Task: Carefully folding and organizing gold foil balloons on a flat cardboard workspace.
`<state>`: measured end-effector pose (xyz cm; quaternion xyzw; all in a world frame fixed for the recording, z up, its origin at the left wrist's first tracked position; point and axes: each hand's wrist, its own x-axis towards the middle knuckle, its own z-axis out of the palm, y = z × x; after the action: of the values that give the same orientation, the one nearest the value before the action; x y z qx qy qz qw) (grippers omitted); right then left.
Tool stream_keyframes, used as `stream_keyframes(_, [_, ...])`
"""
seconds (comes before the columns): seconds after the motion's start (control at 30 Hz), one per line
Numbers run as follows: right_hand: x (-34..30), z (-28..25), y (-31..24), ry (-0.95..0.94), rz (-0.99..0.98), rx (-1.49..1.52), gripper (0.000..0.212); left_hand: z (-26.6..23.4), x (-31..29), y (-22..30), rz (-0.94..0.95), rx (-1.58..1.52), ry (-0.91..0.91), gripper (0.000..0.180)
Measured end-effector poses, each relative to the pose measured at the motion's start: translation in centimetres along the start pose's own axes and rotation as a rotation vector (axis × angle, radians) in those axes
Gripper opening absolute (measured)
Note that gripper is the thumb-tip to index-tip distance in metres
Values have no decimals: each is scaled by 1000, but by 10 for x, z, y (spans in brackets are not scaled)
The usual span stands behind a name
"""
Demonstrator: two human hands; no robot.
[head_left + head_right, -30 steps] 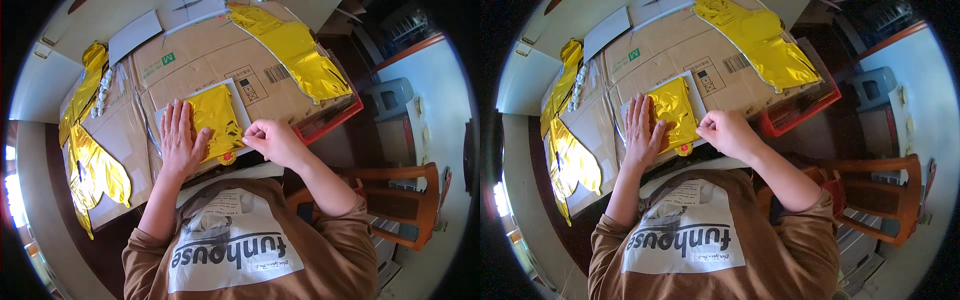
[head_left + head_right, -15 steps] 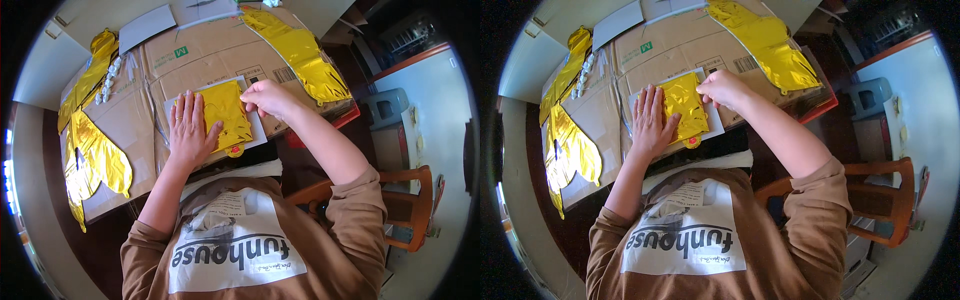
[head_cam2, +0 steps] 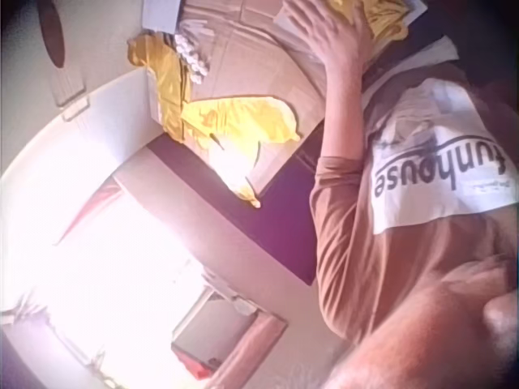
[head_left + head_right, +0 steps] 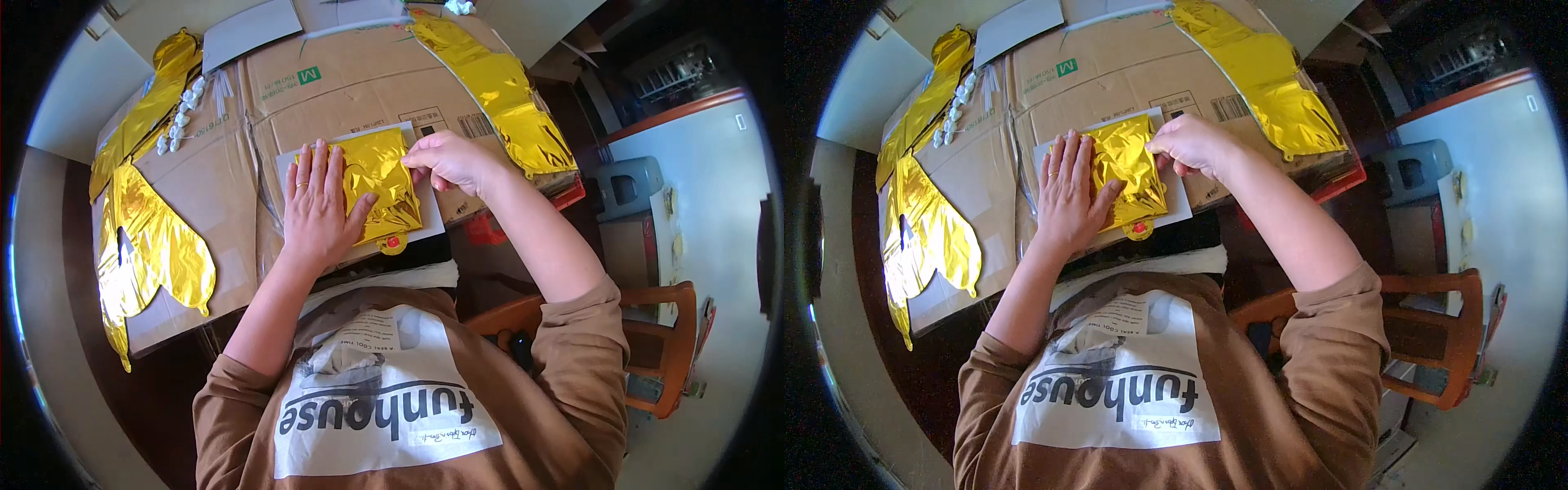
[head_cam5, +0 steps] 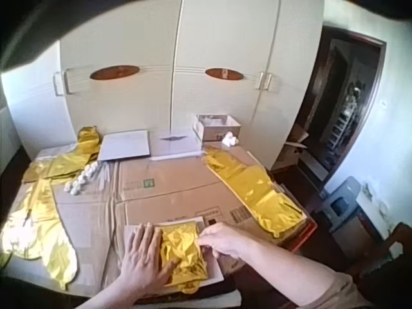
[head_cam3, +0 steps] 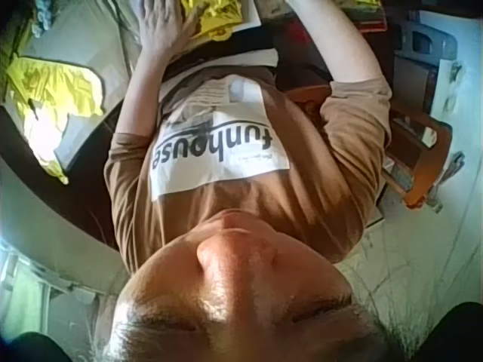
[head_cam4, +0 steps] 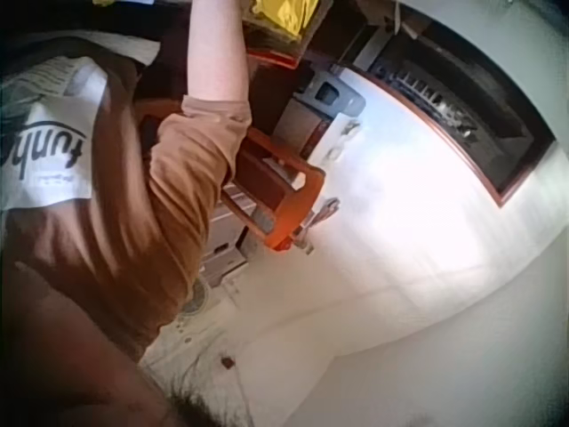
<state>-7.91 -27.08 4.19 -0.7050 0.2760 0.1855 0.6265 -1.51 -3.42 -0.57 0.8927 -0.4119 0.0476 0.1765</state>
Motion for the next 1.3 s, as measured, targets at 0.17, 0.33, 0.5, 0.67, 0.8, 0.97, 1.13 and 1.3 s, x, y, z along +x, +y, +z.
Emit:
stream_keyframes(0.17, [-5,2,1,-28,36,-55,19,0,0,0,-6,27,-23,79])
stream_keyframes(0.33, [-1,6,8,41,-41,-97,19,0,0,0,-2,37,-27,79])
stream_keyframes(0.5, [-9,8,10,28,-13,-65,18,2,0,0,13,32,-1,79])
stream_keyframes(0.67, [-29,14,20,-64,47,-23,17,0,0,1,-15,49,-45,79])
stream_keyframes(0.8, [-47,18,24,-55,62,-37,14,0,1,2,-8,51,-43,79])
stream_keyframes(0.97, [-47,24,35,-19,-44,-22,13,1,0,1,-1,54,-31,78])
stream_keyframes(1.13, [-49,31,41,50,-107,-15,17,0,0,2,7,53,-27,78])
stream_keyframes(1.3, [-52,31,45,164,-173,-199,17,2,-1,1,5,67,-35,77])
